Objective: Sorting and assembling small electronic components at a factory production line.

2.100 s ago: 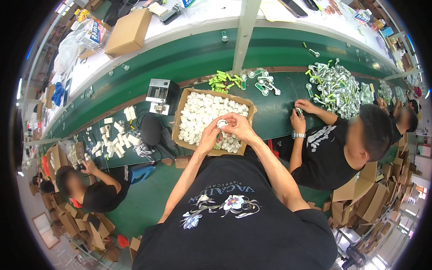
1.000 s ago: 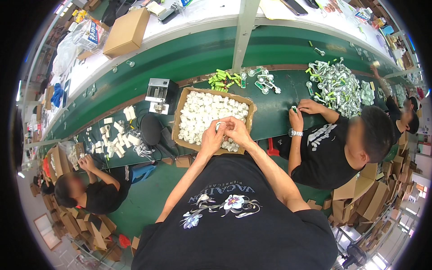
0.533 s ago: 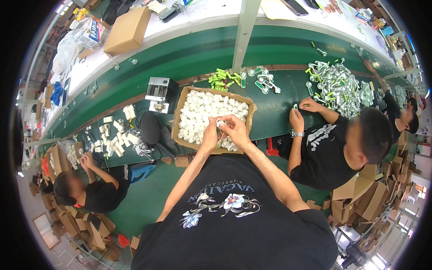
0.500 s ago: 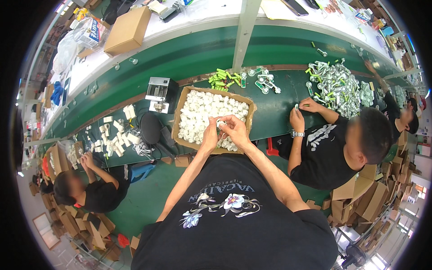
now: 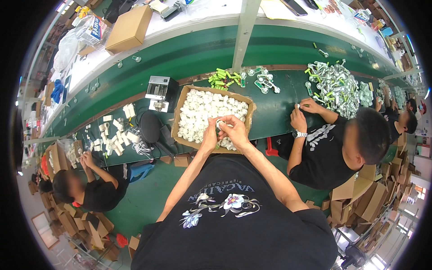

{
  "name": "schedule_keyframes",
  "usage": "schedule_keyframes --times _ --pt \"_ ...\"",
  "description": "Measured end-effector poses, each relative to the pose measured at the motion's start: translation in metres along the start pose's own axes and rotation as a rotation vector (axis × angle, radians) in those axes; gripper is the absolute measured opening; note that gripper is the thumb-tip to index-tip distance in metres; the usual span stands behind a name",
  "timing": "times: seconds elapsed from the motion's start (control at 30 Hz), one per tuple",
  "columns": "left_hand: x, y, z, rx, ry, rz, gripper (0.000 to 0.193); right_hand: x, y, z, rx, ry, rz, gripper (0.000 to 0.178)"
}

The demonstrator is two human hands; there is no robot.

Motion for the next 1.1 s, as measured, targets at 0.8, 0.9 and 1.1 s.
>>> schedule_keyframes --times 0.8,0.9,1.1 --pt "0.007 0.006 0.003 0.051 -0.032 0.077 0.054 -0.009 0.004 0.011 -0.055 -0.158 -0.045 0.022" --pt "-0.001 0.012 0.012 0.237 0.054 0.183 0.053 -0.015 0.016 0.016 -0.129 -0.155 -0.051 0.021" --pt "0.028 0.015 0.027 0.003 -0.005 -0.124 0.054 -0.033 0.025 -0.033 -0.089 -0.168 -0.082 0.036"
Point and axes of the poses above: each hand's wrist, its own y-axis towards the middle knuckle, its own x-axis out of the palm, z = x × y, the point moved 10 cm from there along y, towards the middle knuckle, and after that the axes turned 8 degrees about y, right-handed, at the moved point
